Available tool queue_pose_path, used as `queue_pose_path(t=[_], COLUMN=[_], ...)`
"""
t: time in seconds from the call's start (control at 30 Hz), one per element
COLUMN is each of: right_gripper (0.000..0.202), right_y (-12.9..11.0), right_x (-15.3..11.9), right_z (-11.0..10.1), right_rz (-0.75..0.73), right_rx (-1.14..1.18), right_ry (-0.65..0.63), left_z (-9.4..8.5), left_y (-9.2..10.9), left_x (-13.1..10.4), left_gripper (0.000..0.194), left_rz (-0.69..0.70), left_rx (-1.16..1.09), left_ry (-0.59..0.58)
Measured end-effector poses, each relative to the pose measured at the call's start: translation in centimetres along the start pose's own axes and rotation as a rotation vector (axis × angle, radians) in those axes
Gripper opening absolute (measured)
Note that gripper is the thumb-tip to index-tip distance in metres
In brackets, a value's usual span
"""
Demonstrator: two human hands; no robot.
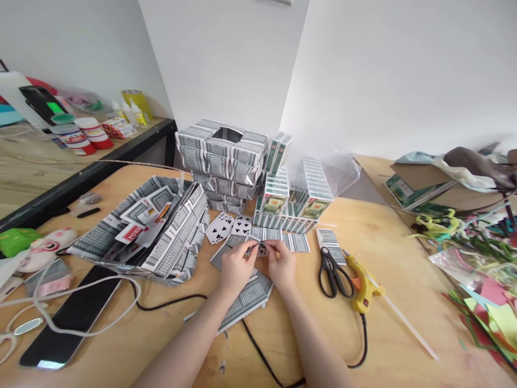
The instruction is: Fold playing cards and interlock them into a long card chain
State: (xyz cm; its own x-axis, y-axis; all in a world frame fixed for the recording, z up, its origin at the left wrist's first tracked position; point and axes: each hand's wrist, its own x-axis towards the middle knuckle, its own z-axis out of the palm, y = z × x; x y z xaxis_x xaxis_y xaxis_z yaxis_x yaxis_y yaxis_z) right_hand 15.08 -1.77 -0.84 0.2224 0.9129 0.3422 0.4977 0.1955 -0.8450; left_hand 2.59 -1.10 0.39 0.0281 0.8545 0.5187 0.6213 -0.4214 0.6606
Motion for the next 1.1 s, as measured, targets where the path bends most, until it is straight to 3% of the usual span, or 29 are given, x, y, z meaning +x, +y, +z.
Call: queue_pose_path(t=[0.2, 0.67, 1.1], right_gripper=[0.015, 0.015, 0.017], right_y=[-0.15, -0.21, 0.3], right_x=[0.1, 0.11, 0.18], right_z=[-0.07, 0.03, 0.19], right_rz=[0.031, 0.048, 0.038], right_rx=[0.016, 0.027, 0.051], right_ry=[0.009, 0.008, 0.0], left_z=[0.01, -0.07, 0.07], left_y=[0.09, -0.02, -0.23], left_x=[-0.07, -0.09, -0.03], left_gripper=[0.018, 0.024, 0.021], left_rz=[-0.001, -0.173, -0.148], left_rx=[-0.012, 0.027, -0.12], left_ry=[-0.009, -0.033, -0.065])
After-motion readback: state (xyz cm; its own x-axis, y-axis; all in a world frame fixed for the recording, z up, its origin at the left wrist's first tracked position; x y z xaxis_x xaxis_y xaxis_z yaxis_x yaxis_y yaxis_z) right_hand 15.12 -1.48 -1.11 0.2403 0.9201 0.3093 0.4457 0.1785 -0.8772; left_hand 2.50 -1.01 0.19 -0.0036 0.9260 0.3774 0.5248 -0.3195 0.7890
